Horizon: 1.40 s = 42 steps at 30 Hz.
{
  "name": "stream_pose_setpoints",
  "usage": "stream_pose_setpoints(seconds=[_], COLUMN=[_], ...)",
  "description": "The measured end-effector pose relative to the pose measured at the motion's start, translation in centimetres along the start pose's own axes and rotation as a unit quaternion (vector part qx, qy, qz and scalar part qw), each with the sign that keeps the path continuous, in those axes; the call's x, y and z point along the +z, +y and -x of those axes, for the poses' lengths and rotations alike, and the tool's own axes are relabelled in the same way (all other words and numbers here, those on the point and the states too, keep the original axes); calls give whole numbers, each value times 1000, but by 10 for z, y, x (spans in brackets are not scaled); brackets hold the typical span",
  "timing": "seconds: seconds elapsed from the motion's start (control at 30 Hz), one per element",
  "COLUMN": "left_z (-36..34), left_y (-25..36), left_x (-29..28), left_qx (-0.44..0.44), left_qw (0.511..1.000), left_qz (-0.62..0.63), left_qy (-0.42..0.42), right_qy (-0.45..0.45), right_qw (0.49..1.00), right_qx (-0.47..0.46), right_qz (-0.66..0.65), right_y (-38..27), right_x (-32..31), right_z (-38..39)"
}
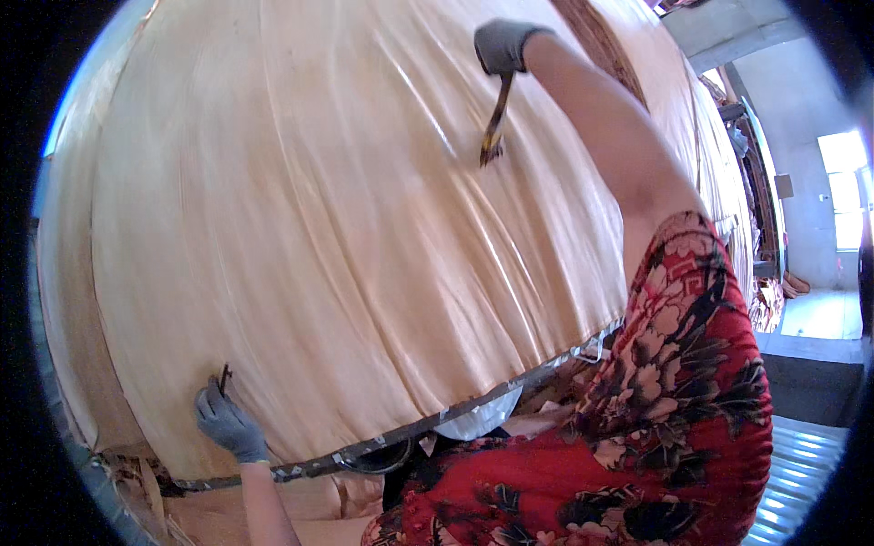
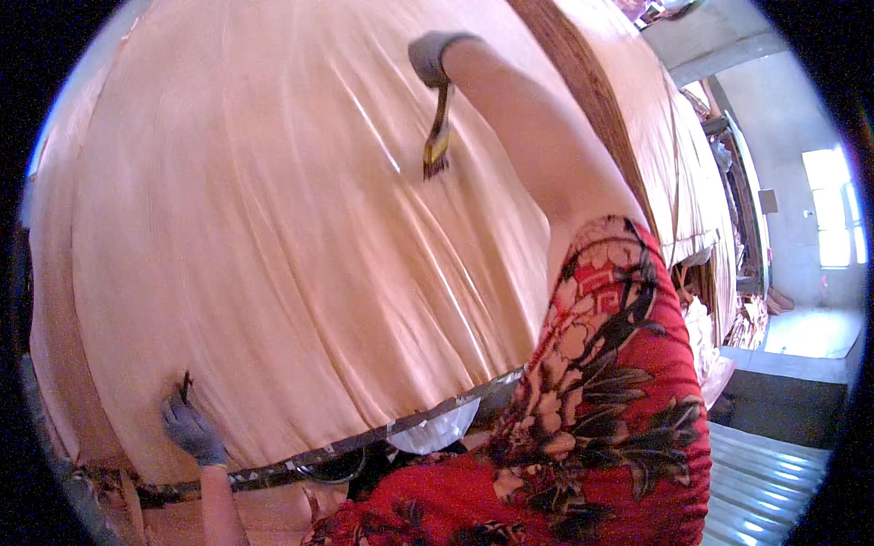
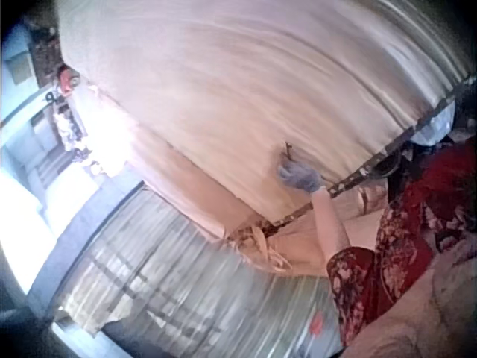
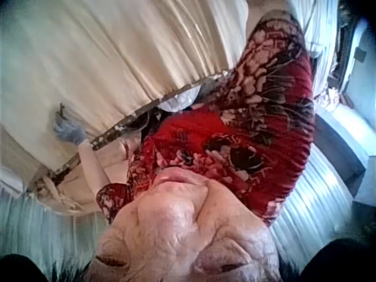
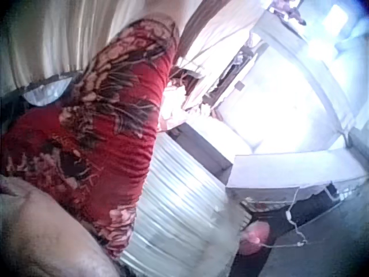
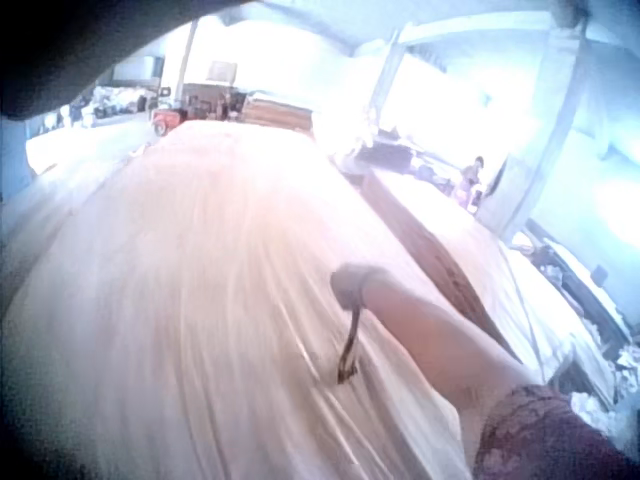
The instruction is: The person applies thin wood veneer sheets to a large curved surface using a brush and adhesive. They smooth the veneer, trim the edges with a utility knife, and stack the finished pieces.
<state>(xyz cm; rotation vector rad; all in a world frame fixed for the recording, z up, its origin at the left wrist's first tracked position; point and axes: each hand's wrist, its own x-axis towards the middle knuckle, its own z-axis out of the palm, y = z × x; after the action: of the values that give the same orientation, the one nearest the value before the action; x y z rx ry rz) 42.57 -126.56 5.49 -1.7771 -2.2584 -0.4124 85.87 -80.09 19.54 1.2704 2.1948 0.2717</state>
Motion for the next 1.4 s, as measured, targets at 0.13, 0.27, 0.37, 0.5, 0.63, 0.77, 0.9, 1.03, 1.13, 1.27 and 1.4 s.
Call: stream_pose_setpoints(seconds=[0.13,0.27,0.37,0.5,0.63,0.77,0.9,1.03,1.13,1.27,1.4], left_z=[11,11,11,8,9,6,6,7,11,14,13], left_y=[-13,-11,-14,-8,-14,-9,-9,-7,-9,-12,-9], left_x=[7,1,4,-1,3,3,4,-8,-8,-9,-8], left_qx=[-26,17,30,9,45,24,23,-1,10,4,1], left_qw=[998,999,999,999,998,997,996,995,997,997,998], left_qz=[-35,-34,-24,-40,-51,-78,-85,-94,-66,-64,-64], left_qy=[-42,-28,-19,-26,12,11,4,-15,40,33,2], right_qy=[-14,-78,6,-166,-181,-130,-165,26,48,-95,-226], right_qw=[998,988,977,969,978,986,983,976,982,984,952], right_qx=[8,-40,-141,8,-34,19,-28,17,-41,-134,-206], right_qz=[-63,-123,-157,-184,-98,-104,-81,-216,-176,-70,14], right_y=[-8,-44,-75,-161,-183,-193,-208,-239,-272,-294,-272], right_x=[-3,-23,20,72,87,55,23,-20,-18,5,-22], right_z=[1,95,194,348,449,461,401,337,328,382,404])
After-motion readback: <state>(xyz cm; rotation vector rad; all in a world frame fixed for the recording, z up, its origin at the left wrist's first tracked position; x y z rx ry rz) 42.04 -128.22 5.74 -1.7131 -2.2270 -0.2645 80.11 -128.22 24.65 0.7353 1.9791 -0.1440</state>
